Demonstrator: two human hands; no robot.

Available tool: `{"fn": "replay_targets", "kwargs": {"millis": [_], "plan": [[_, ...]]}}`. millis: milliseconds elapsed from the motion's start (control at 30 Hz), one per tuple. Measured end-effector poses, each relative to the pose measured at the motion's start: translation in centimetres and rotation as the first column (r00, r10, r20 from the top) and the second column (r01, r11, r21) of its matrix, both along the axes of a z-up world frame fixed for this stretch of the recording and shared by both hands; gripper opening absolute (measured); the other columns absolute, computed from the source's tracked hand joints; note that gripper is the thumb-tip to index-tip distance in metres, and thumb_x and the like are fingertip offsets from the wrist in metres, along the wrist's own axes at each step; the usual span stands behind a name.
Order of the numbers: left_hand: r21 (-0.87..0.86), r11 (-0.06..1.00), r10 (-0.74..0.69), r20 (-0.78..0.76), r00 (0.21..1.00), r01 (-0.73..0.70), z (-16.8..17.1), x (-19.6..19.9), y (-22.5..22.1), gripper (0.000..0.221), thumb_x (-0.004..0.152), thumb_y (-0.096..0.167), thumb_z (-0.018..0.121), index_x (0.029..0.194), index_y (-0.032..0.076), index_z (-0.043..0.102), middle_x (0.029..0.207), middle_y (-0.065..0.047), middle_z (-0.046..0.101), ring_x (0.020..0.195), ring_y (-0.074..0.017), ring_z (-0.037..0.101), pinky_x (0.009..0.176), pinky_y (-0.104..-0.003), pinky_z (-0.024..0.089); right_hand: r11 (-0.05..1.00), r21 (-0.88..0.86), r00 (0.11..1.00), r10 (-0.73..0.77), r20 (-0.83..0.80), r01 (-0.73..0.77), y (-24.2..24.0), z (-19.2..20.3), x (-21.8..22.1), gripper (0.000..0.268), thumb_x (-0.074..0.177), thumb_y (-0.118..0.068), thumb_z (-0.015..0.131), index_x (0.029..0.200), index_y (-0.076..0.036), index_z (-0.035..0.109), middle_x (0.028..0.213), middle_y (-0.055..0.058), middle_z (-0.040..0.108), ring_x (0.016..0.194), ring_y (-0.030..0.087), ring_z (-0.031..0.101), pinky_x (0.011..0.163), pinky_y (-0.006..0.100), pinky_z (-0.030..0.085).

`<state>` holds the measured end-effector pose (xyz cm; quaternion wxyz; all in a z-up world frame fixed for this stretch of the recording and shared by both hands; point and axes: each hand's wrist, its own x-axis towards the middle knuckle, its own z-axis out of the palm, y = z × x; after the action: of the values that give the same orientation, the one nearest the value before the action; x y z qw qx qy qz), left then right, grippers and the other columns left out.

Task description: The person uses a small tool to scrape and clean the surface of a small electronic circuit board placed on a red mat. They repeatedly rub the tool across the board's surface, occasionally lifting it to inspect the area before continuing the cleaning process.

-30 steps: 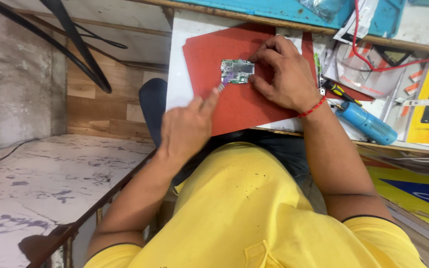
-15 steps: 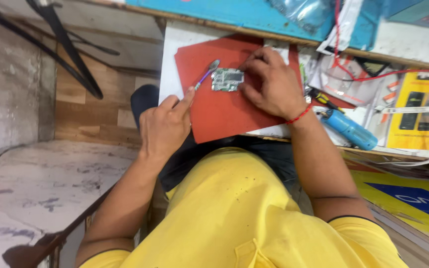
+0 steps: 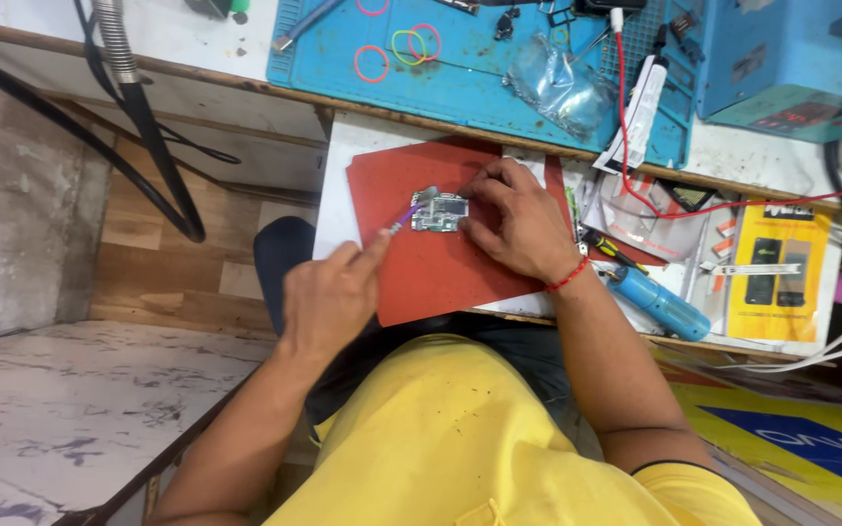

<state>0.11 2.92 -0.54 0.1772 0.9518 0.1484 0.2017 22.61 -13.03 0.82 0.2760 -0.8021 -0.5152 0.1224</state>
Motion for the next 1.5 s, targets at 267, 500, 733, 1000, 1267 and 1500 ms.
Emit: {"fn": "replay_targets", "kwargs": {"millis": [267, 500, 733, 1000, 1267, 1500], "plan": [[0.047, 0.997, -0.059, -0.032, 0.998, 0.061, -0.2, 0.2, -0.2, 0.037, 0.087, 0.008, 0.070, 0.123, 0.013, 0.077, 0.071, -0.004, 0.060, 0.043, -0.0234, 0.057, 0.041, -0.037, 0.047, 1.000, 0.006, 1.000, -0.020, 0.003, 0.020, -0.2, 0.0, -0.1, 0.034, 0.081, -0.020, 0.081, 0.111, -0.009, 0.072, 0.121, 0.010, 0.062, 0.110, 0.032, 0.063, 0.089, 0.042, 0.054], [-0.023, 1.000, -0.016, 0.026, 1.000, 0.016, -0.3, 0.2, -0.2, 0.040, 0.087, 0.006, 0.069, 0.125, 0.014, 0.075, 0.078, -0.004, 0.063, 0.050, -0.0242, 0.060, 0.046, -0.038, 0.049, 1.000, 0.010, 1.000, -0.019, 0.002, 0.019, -0.2, -0.3, -0.2, 0.034, 0.081, -0.019, 0.081, 0.112, -0.009, 0.072, 0.120, 0.011, 0.061, 0.109, 0.033, 0.062, 0.090, 0.043, 0.054], [-0.006, 1.000, -0.022, -0.023, 1.000, 0.022, -0.1, 0.6, -0.2, 0.040, 0.086, 0.009, 0.071, 0.124, 0.017, 0.076, 0.072, -0.005, 0.059, 0.048, -0.0272, 0.058, 0.045, -0.040, 0.048, 0.999, 0.037, 1.000, 0.015, 0.025, -0.016, 0.0, 0.1, 0.4, 0.034, 0.081, -0.020, 0.081, 0.111, -0.008, 0.073, 0.117, 0.012, 0.061, 0.112, 0.033, 0.061, 0.092, 0.044, 0.053], [-0.024, 1.000, 0.016, -0.040, 0.999, -0.017, -0.1, 0.5, 0.3, 0.039, 0.089, 0.010, 0.071, 0.128, 0.016, 0.073, 0.076, -0.004, 0.058, 0.053, -0.0273, 0.061, 0.049, -0.040, 0.049, 0.998, 0.055, 0.999, 0.021, 0.048, -0.023, -0.4, -0.4, -0.1, 0.033, 0.082, -0.021, 0.080, 0.112, -0.009, 0.073, 0.119, 0.012, 0.061, 0.114, 0.034, 0.060, 0.094, 0.044, 0.053], [-0.012, 1.000, 0.012, -0.056, 0.998, -0.013, 0.0, 0.5, -0.3, 0.041, 0.086, 0.010, 0.072, 0.126, 0.021, 0.075, 0.077, -0.004, 0.060, 0.056, -0.0276, 0.062, 0.051, -0.039, 0.049, 0.998, 0.056, 0.999, 0.015, 0.051, -0.018, -0.6, -0.3, 0.1, 0.033, 0.082, -0.021, 0.081, 0.112, -0.010, 0.074, 0.118, 0.012, 0.061, 0.111, 0.033, 0.060, 0.091, 0.044, 0.053], [0.035, 0.999, -0.003, -0.048, 0.999, 0.005, -0.3, 0.9, -0.6, 0.045, 0.084, 0.007, 0.072, 0.128, 0.016, 0.076, 0.077, -0.005, 0.061, 0.051, -0.0266, 0.059, 0.047, -0.039, 0.048, 0.998, 0.057, 0.999, 0.024, 0.023, -0.025, -0.6, -0.1, 0.1, 0.034, 0.083, -0.020, 0.081, 0.115, -0.009, 0.074, 0.116, 0.010, 0.061, 0.110, 0.032, 0.061, 0.090, 0.043, 0.053]]}}
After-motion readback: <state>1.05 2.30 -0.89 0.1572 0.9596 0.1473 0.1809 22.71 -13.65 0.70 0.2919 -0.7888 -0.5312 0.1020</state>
